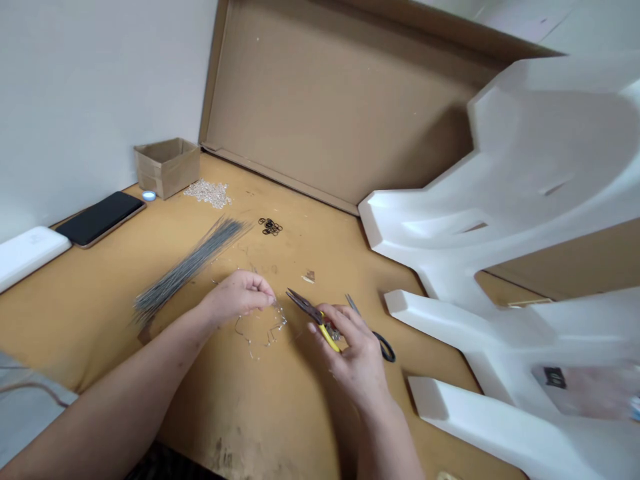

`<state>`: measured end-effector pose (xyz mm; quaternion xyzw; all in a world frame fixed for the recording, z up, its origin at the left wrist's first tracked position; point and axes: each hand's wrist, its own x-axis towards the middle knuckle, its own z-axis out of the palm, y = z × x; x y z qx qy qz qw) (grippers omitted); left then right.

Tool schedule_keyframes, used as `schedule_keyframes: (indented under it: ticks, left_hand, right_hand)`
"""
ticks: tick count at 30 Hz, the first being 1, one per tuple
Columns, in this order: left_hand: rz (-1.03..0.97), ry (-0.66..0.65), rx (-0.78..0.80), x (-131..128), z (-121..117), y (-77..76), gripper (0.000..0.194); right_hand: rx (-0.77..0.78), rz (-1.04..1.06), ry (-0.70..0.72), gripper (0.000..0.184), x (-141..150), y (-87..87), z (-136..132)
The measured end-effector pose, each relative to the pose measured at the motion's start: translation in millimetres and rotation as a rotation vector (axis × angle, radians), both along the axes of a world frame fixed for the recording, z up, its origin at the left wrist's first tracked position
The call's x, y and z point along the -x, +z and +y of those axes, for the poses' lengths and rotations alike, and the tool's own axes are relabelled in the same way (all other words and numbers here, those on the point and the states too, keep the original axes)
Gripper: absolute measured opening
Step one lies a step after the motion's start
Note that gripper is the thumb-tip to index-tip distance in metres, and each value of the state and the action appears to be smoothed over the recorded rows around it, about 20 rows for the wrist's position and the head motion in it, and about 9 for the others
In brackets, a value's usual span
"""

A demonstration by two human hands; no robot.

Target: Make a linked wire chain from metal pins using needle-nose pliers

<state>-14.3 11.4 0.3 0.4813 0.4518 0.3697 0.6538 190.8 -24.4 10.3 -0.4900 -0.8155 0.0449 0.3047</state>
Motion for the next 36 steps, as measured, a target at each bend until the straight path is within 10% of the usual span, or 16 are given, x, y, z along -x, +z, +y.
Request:
schedule_keyframes:
  ticks: [36]
  left_hand:
    - [0.152, -0.074, -0.259, -1, -3, 4.4, 0.002]
  right_hand:
    - [-0.244, -0.565, 0.001, 0.02, 3, 31.4, -17]
